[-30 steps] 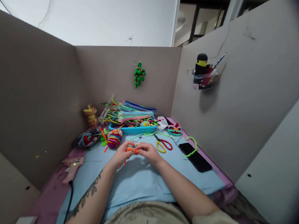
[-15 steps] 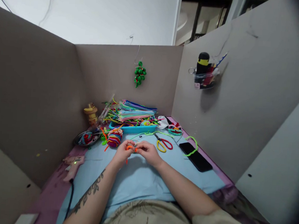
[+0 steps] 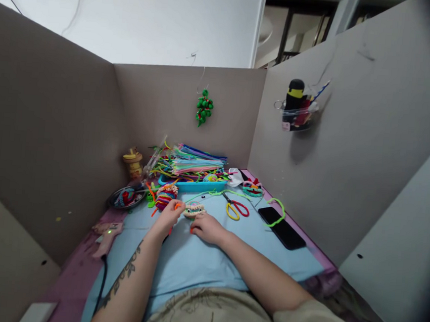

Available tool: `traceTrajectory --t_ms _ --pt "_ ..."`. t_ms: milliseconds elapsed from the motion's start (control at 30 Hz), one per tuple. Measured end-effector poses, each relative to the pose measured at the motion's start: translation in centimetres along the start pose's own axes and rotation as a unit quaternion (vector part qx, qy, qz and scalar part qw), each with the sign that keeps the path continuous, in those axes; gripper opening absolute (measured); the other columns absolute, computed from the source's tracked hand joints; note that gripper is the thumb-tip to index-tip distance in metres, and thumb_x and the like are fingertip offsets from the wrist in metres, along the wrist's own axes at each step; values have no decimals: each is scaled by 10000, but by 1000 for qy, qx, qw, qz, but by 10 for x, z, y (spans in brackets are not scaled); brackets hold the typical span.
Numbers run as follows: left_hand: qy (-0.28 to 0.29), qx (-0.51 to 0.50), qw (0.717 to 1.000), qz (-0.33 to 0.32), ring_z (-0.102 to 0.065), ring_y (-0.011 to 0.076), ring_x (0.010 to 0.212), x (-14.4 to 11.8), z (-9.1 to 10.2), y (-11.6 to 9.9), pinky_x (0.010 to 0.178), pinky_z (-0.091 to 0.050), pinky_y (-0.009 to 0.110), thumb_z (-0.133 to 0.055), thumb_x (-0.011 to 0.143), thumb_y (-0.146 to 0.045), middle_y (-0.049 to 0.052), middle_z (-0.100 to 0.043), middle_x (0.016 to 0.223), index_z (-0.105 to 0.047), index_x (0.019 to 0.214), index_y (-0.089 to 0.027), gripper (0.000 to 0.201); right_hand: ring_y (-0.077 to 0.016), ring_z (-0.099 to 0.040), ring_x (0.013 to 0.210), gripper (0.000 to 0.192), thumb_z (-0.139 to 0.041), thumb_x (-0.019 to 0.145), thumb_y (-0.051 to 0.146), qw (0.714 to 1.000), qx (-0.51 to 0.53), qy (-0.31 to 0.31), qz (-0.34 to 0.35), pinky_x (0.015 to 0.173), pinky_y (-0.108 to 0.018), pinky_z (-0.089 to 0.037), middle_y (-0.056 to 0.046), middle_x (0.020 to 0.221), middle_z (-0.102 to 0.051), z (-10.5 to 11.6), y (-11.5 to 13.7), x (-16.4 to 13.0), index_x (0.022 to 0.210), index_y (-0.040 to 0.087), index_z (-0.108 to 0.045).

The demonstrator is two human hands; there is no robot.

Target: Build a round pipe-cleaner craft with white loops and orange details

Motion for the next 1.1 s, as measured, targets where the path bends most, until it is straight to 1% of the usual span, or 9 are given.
traceTrajectory --t_ms 67,133,267,400,533,733,867,1000,1100 --pt "7 50 998 -34 -431 86 518 0 -3 1 499 -331 195 -557 698 -351 -41 -497 638 -507 869 -166 258 -169 -564 791 116 -582 773 210 1000 0 -16 0 780 -297 -400 -36 754 -644 4 -1 -1 749 213 -696" --pt "1 114 990 -77 -497 116 632 0 -8 0 589 -378 217 -532 707 -271 -11 -542 716 -506 848 -166 178 -160 -565 810 162 -531 815 213 996 31 -78 -9 780 -287 -405 -35 793 -648 17 -1 -2 794 215 -691" --pt "-23 289 945 -149 -536 159 771 -7 -19 -6 677 -386 257 -482 723 -174 30 -586 834 -508 850 -184 130 -143 -562 783 158 -507 834 218 970 110 -213 -52 709 -254 -432 -42 837 -637 40 -1 -8 899 195 -650" --pt "-3 360 920 -153 -552 184 843 -17 -30 -10 707 -387 272 -476 728 -141 54 -602 900 -517 906 -191 190 -141 -556 729 96 -580 772 196 969 123 -205 -52 683 -255 -437 -35 805 -627 36 7 -5 837 192 -650" --pt "15 336 926 -170 -546 178 828 -21 -35 -15 721 -393 273 -486 712 -134 43 -596 890 -524 910 -191 210 -145 -555 782 109 -550 771 137 972 114 -197 -61 735 -266 -423 -27 780 -621 33 5 -3 747 187 -644" --pt "66 154 965 -203 -516 151 696 -18 -37 -18 646 -395 248 -531 722 -257 16 -576 772 -537 865 -177 164 -143 -515 763 107 -524 793 122 972 80 -187 -114 700 -258 -400 -19 763 -567 37 -10 -6 734 179 -593" --pt "15 169 964 -206 -476 151 632 -15 -31 -18 624 -366 249 -526 721 -266 4 -546 644 -551 680 -177 102 -142 -512 761 80 -539 795 142 976 88 -166 -113 698 -256 -398 -17 755 -566 33 -12 -5 746 175 -592" --pt "-6 167 961 -221 -484 153 648 -16 -30 -21 627 -365 251 -523 722 -254 13 -568 670 -577 688 -173 103 -134 -511 716 71 -552 773 138 976 101 -155 -117 660 -245 -391 -14 728 -559 30 -12 -5 733 171 -599" --pt "-7 127 969 -210 -479 140 624 -17 -29 -23 605 -361 241 -533 728 -281 7 -556 644 -576 675 -162 138 -142 -515 722 89 -542 765 151 963 138 -189 -134 665 -255 -390 -15 720 -560 35 -14 -6 696 169 -595"
Point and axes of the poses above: each hand's wrist, its own x-axis towards the middle knuckle, its own z-axis out of the back of the hand, y = z × x, the point moved 6 cm from there along x, towards the middle knuckle
